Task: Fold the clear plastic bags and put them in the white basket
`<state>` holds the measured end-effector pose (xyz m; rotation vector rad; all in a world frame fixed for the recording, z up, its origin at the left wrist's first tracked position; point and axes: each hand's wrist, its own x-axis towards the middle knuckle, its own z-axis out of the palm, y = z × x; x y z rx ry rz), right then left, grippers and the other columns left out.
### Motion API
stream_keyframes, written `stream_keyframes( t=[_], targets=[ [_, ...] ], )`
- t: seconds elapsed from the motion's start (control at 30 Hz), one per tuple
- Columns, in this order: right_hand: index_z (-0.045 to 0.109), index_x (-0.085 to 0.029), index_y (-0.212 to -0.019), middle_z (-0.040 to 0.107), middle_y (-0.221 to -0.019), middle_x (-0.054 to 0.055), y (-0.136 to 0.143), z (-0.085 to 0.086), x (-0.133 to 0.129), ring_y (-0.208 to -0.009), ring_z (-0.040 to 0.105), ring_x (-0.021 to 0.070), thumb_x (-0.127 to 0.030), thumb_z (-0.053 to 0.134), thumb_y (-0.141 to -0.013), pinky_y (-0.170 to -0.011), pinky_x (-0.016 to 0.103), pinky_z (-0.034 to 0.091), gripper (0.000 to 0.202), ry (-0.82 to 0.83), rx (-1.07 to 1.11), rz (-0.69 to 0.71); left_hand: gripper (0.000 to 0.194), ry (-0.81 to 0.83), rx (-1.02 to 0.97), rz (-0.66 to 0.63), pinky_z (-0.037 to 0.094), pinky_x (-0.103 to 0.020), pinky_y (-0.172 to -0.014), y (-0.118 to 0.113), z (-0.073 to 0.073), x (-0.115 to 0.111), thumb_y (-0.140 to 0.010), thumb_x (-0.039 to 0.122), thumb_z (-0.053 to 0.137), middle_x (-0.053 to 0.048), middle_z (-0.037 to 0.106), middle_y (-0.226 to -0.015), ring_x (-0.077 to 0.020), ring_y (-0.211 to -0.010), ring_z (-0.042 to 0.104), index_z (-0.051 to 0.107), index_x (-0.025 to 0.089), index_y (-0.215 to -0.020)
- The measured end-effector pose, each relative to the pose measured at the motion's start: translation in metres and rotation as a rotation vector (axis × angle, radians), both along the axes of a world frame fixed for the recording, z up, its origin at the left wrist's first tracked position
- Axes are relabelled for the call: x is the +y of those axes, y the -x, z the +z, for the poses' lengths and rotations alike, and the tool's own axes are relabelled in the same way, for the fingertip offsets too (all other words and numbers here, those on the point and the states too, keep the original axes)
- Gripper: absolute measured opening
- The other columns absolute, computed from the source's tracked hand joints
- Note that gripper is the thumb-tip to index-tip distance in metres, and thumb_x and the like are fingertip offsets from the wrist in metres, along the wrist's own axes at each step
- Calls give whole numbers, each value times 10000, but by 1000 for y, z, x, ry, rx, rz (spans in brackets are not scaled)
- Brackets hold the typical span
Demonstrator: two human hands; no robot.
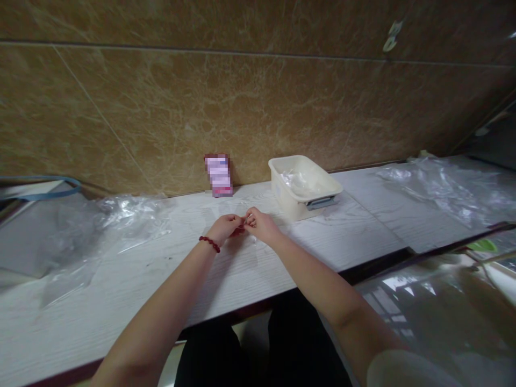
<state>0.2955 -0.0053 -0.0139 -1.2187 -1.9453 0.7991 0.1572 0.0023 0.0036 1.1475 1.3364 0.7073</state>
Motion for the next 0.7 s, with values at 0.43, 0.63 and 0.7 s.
stream_keyframes(
  t=[0.43, 0.63, 0.7],
  targets=[
    [431, -179, -985, 577, -853, 15, -11, 6, 3, -714, 553, 81, -221, 626, -636, -616, 197, 432, 402, 18, 45, 51, 116, 153, -167, -89, 455, -202, -588, 14, 5, 7, -659, 92, 543, 20, 569, -586, -69, -556, 562, 456, 154, -705],
    [564, -171, -882, 606, -821, 15, -34, 14, 8, -733, 544, 87, -131, 453, -752, -677, 210, 402, 176, -14, -233, 29, 88, 78, 38, -106, 458, -203, -573, 22, 4, 15, -650, 84, 514, 24, 570, -546, -69, -515, 544, 499, 166, -680],
    [581, -175, -877, 606, -802, 13, -34, 13, 7, -717, 541, 95, -169, 496, -738, -659, 209, 393, 164, -1, -329, 103, 100, 20, 166, -136, 455, -202, -563, 23, 1, 18, -642, 76, 485, 28, 563, -532, -66, -490, 526, 535, 162, -654]
  ],
)
